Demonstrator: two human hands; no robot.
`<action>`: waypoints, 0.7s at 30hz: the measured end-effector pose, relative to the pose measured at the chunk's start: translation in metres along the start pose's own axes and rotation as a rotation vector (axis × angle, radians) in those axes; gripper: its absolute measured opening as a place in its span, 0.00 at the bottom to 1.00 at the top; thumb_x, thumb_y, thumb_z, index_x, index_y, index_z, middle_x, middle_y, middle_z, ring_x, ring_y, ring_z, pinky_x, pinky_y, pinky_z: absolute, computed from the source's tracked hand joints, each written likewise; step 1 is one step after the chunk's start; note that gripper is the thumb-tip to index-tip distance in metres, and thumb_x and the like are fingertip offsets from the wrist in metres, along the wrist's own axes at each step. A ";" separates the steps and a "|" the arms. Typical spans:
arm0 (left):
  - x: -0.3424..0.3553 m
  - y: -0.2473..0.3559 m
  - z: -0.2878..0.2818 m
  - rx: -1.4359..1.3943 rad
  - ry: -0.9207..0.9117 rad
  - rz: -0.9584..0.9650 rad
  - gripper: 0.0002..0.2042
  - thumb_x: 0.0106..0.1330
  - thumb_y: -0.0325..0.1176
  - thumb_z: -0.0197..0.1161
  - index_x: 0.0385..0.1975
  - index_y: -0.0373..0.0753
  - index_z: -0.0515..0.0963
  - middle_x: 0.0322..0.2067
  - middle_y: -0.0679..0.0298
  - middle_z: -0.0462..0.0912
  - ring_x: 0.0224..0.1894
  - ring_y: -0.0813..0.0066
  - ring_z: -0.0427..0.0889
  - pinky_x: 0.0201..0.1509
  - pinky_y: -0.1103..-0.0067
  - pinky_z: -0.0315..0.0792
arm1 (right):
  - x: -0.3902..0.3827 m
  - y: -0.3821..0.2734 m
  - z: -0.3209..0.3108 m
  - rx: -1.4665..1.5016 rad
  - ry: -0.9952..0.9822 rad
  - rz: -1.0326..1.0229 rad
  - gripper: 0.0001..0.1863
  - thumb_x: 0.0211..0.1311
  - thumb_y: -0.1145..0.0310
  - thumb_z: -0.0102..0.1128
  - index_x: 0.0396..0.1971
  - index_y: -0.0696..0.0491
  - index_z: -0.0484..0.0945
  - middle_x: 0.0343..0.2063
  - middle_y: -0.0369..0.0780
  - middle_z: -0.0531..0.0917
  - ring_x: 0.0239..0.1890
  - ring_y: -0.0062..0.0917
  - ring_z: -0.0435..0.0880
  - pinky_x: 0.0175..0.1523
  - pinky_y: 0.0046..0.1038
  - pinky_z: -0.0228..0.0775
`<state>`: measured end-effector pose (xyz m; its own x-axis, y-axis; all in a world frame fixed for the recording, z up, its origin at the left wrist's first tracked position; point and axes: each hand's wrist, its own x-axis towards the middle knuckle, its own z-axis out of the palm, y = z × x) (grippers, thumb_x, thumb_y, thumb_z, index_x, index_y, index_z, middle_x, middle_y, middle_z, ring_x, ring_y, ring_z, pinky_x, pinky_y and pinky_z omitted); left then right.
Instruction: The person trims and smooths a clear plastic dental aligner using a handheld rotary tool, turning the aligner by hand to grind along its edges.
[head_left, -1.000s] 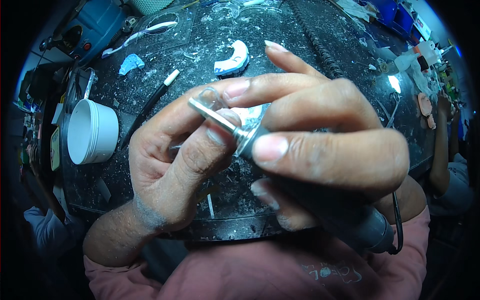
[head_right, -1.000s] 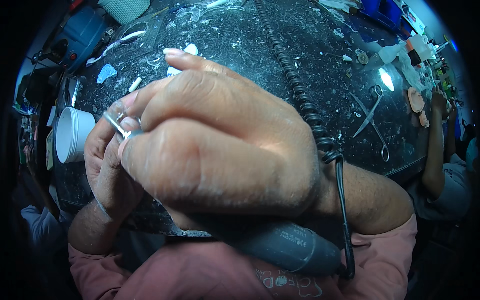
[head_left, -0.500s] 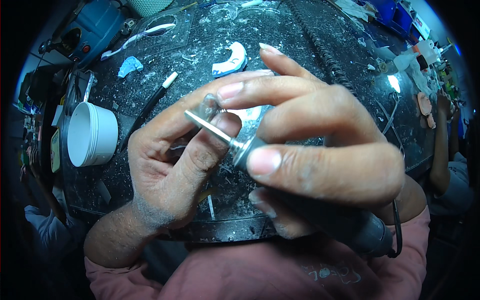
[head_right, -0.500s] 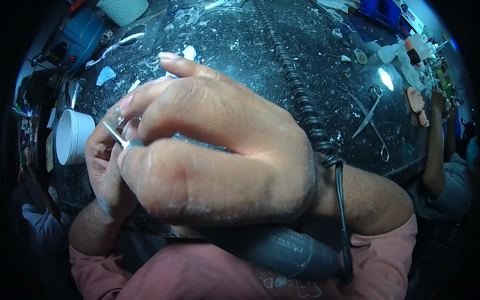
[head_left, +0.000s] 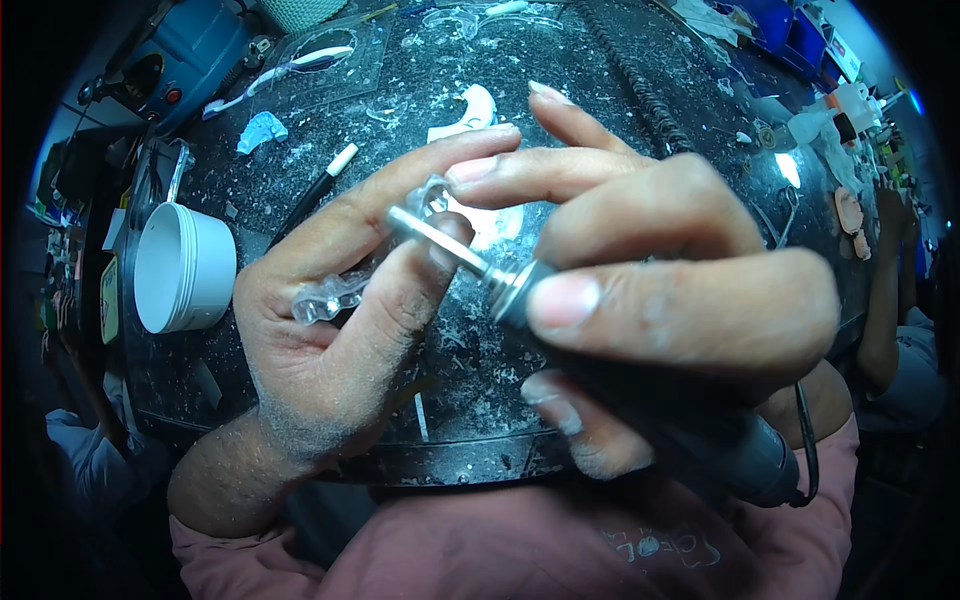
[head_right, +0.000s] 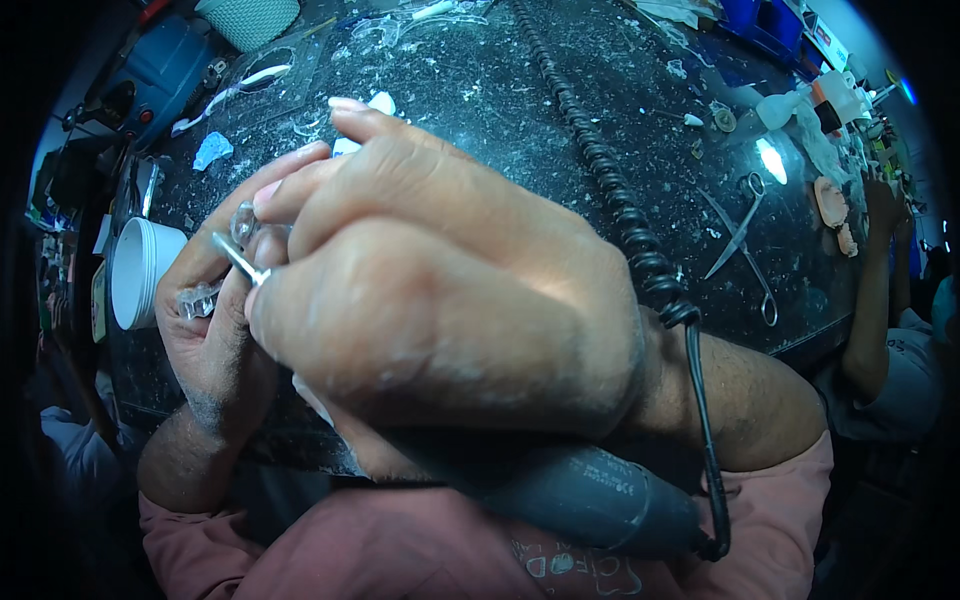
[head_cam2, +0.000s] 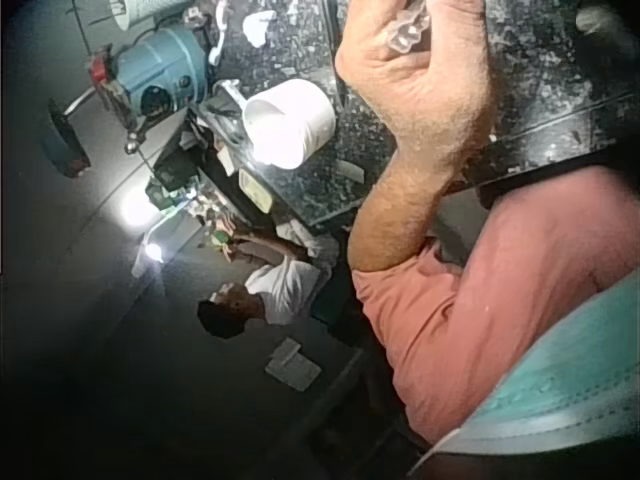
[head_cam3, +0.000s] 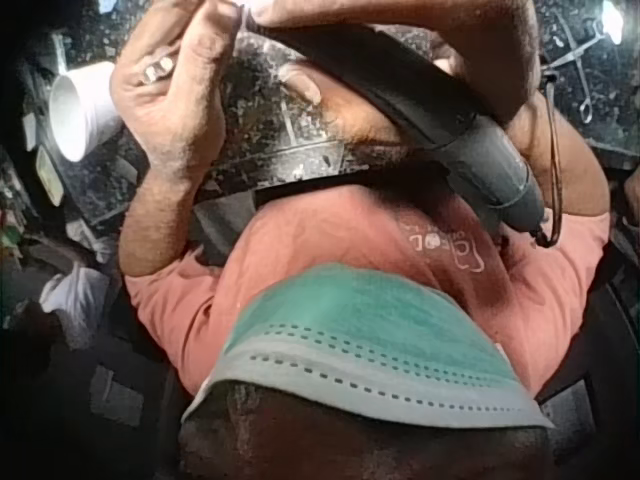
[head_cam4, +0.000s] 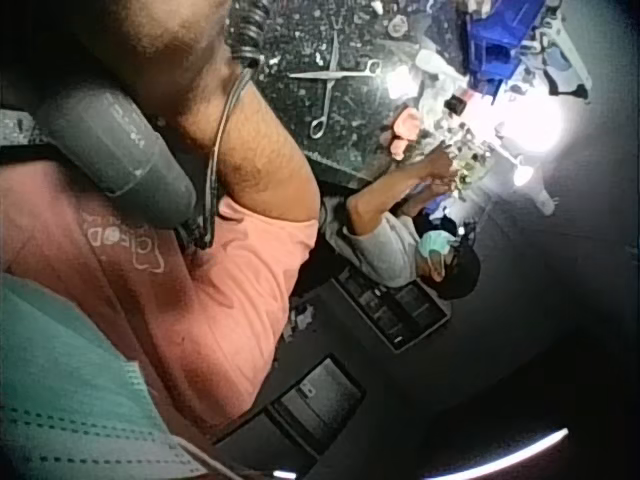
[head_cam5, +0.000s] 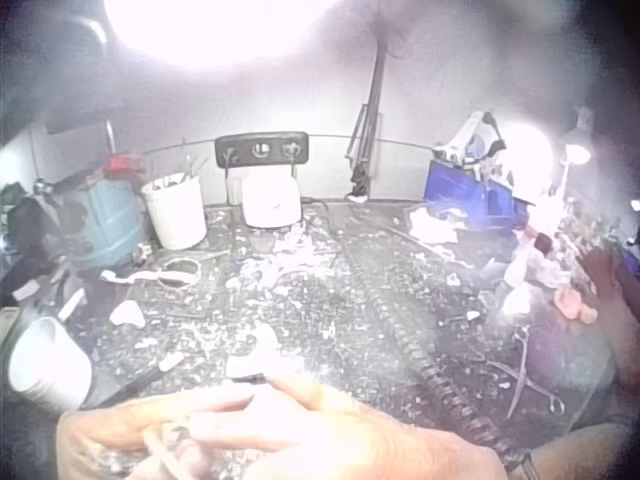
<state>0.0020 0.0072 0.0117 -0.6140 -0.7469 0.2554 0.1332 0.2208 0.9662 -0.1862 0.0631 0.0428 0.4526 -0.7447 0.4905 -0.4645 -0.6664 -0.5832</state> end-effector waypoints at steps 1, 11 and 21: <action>0.000 -0.001 0.001 -0.027 0.004 0.023 0.20 0.64 0.33 0.53 0.52 0.26 0.66 0.52 0.52 0.71 0.51 0.72 0.72 0.55 0.79 0.64 | -0.003 0.011 0.016 0.072 0.259 -0.178 0.16 0.49 0.73 0.61 0.40 0.54 0.74 0.42 0.38 0.73 0.52 0.27 0.72 0.66 0.41 0.48; -0.002 -0.003 -0.007 0.166 0.057 0.097 0.19 0.64 0.32 0.53 0.50 0.26 0.67 0.50 0.49 0.72 0.53 0.68 0.72 0.58 0.73 0.63 | -0.006 0.038 0.018 0.111 0.088 -0.306 0.32 0.56 0.68 0.58 0.59 0.56 0.56 0.50 0.40 0.70 0.57 0.24 0.67 0.69 0.31 0.44; 0.000 -0.003 -0.011 0.331 0.021 0.201 0.17 0.65 0.30 0.51 0.51 0.28 0.68 0.50 0.50 0.73 0.54 0.66 0.71 0.59 0.72 0.62 | -0.019 0.069 0.040 0.323 0.122 -0.251 0.18 0.55 0.68 0.56 0.48 0.51 0.71 0.48 0.39 0.74 0.55 0.24 0.70 0.69 0.40 0.41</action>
<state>0.0099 -0.0002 0.0094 -0.5848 -0.6801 0.4421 -0.0115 0.5520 0.8338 -0.1965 0.0326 -0.0329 0.4189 -0.5726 0.7047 -0.0799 -0.7963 -0.5996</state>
